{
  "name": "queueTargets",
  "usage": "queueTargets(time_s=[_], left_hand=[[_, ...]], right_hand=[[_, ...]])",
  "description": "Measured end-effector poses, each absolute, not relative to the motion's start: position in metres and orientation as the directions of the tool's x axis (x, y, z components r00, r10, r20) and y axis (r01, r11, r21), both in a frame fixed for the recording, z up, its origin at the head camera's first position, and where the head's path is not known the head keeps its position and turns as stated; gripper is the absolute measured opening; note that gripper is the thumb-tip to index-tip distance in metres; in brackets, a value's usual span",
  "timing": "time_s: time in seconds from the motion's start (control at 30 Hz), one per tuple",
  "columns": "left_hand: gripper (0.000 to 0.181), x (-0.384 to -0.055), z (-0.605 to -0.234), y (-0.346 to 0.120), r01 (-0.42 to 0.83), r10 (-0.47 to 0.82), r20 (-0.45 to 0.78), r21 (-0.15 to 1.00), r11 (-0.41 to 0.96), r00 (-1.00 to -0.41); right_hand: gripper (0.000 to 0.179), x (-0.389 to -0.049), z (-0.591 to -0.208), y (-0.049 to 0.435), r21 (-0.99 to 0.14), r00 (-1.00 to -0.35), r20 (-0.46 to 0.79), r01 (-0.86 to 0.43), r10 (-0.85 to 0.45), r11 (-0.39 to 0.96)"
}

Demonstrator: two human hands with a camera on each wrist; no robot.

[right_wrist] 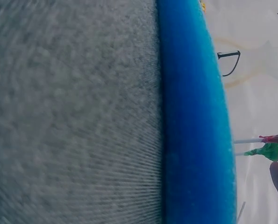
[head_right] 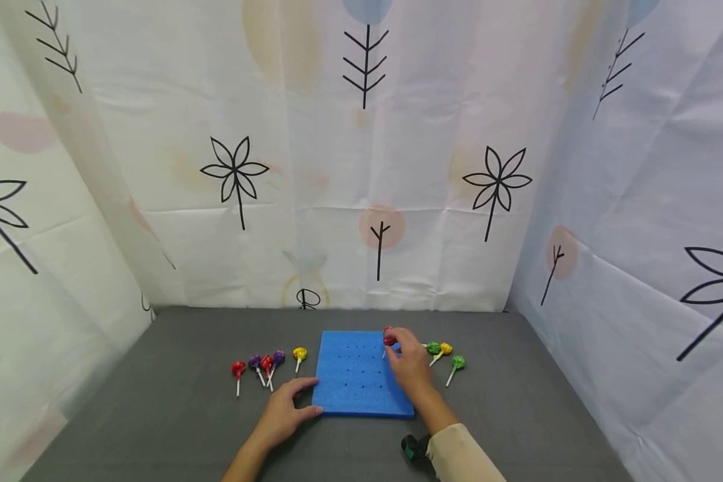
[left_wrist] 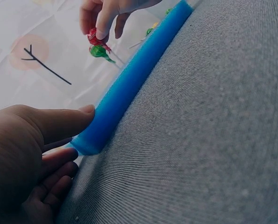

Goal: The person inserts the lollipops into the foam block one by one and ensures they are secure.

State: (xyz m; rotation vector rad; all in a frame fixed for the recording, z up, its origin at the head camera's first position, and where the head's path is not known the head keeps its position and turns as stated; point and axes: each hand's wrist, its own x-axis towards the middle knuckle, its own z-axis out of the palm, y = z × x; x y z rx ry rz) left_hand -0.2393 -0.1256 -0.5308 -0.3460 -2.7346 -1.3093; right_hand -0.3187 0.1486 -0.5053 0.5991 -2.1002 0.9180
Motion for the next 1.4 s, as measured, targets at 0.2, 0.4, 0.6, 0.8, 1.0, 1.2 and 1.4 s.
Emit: queueTargets(time_s=[0.2,0.4,0.6,0.8,1.0,1.2,1.4], left_hand=[[0.052,-0.2384,-0.5319,-0.1252,0.239,0.169,0.171,0.758,0.607,-0.971],[0.053,-0.2381,-0.5328,-0.125,0.239,0.173,0.167,0.754,0.611,-0.971],[0.052,-0.238,-0.5331,-0.1246,0.245,0.169,0.179,0.754,0.61,-0.969],[0.052,-0.2378,-0.5326,-0.1255,0.256,0.172,0.19,0.751,0.609,-0.967],[0.052,-0.2373,-0.533,-0.1255,0.27,0.175,0.206,0.747,0.608,-0.963],[0.052,-0.2367,-0.5325,-0.1252,0.278,0.173,0.217,0.743,0.609,-0.961],[0.052,-0.2365,-0.5305,-0.1255,0.268,0.171,0.207,0.749,0.606,-0.963]], right_hand=[[0.03,-0.3158,-0.5069,0.1462,-0.389,-0.608,0.783,-0.643,-0.132,0.659],[0.031,-0.314,-0.5109,0.1451,-0.382,-0.618,0.775,-0.624,-0.132,0.682],[0.031,-0.3138,-0.5123,0.146,-0.379,-0.609,0.782,-0.635,-0.134,0.673],[0.03,-0.3126,-0.5121,0.148,-0.374,-0.616,0.775,-0.628,-0.141,0.682],[0.029,-0.3109,-0.5091,0.1489,-0.402,-0.658,0.741,-0.593,-0.132,0.698],[0.031,-0.31,-0.506,0.1495,-0.393,-0.667,0.73,-0.586,-0.147,0.708],[0.032,-0.3108,-0.5041,0.1502,-0.391,-0.676,0.72,-0.581,-0.155,0.714]])
